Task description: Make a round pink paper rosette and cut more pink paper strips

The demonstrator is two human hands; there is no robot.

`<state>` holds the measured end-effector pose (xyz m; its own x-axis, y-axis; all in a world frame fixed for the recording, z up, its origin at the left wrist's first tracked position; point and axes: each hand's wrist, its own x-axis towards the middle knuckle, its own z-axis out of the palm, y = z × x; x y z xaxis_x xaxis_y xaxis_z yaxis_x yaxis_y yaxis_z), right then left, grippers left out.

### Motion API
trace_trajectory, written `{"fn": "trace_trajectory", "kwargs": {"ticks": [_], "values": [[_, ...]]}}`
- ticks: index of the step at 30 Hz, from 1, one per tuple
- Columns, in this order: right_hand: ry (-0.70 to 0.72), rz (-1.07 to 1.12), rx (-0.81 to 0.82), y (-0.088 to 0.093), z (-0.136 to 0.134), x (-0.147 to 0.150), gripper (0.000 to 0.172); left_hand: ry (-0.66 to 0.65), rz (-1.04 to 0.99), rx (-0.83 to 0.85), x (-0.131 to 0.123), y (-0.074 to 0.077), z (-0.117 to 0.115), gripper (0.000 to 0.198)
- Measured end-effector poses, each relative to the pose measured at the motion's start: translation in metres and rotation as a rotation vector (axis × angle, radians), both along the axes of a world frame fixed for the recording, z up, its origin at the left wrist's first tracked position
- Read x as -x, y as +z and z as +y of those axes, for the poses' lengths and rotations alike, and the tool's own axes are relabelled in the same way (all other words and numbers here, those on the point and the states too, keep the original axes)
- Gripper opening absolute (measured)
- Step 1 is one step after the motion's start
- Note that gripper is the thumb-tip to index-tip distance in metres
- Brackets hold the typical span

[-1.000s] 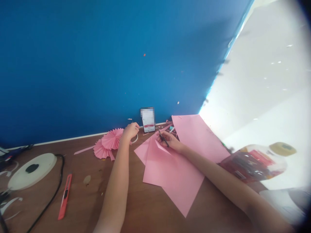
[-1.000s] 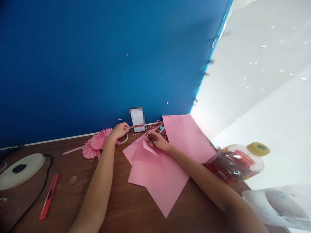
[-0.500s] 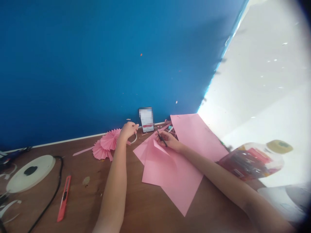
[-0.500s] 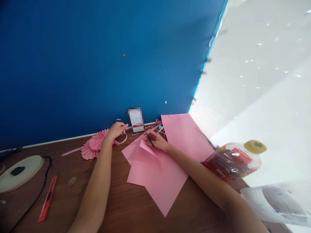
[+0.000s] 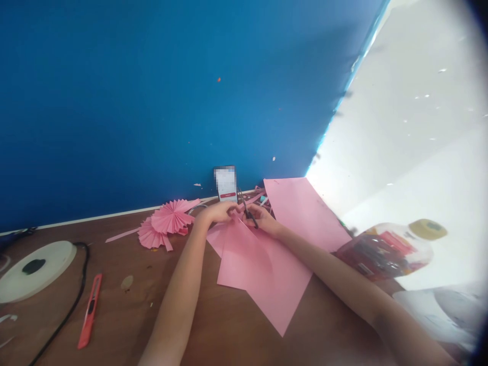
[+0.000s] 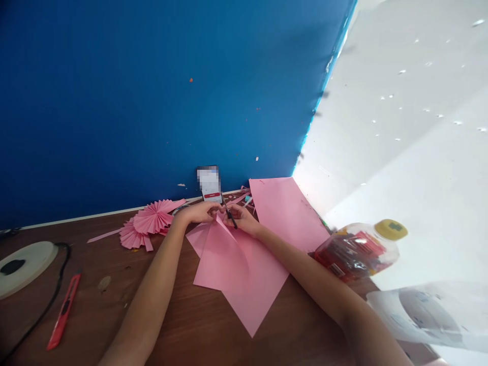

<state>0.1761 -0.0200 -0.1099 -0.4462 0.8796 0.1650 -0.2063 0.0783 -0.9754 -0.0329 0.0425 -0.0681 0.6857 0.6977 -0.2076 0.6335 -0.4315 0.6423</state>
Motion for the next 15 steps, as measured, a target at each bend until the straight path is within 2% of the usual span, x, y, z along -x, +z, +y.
{"fn": "trace_trajectory", "kwargs": {"ticks": [3, 6, 10, 15], "values": [[-0.006, 0.018, 0.015, 0.003, -0.001, -0.001, 0.036, -0.016, -0.008, -0.01, -0.004, -0.012, 0.003, 0.03], [-0.051, -0.003, 0.003, 0.006, -0.003, 0.0, 0.035, -0.031, -0.03, -0.02, -0.001, -0.014, 0.006, 0.023], [-0.208, -0.016, -0.035, 0.006, -0.003, 0.003, 0.032, -0.054, -0.129, -0.03, 0.006, 0.002, 0.005, 0.015], [-0.45, -0.029, -0.06, -0.003, 0.001, 0.006, 0.031, -0.043, -0.312, 0.029, 0.013, 0.024, 0.0, 0.021]]}}
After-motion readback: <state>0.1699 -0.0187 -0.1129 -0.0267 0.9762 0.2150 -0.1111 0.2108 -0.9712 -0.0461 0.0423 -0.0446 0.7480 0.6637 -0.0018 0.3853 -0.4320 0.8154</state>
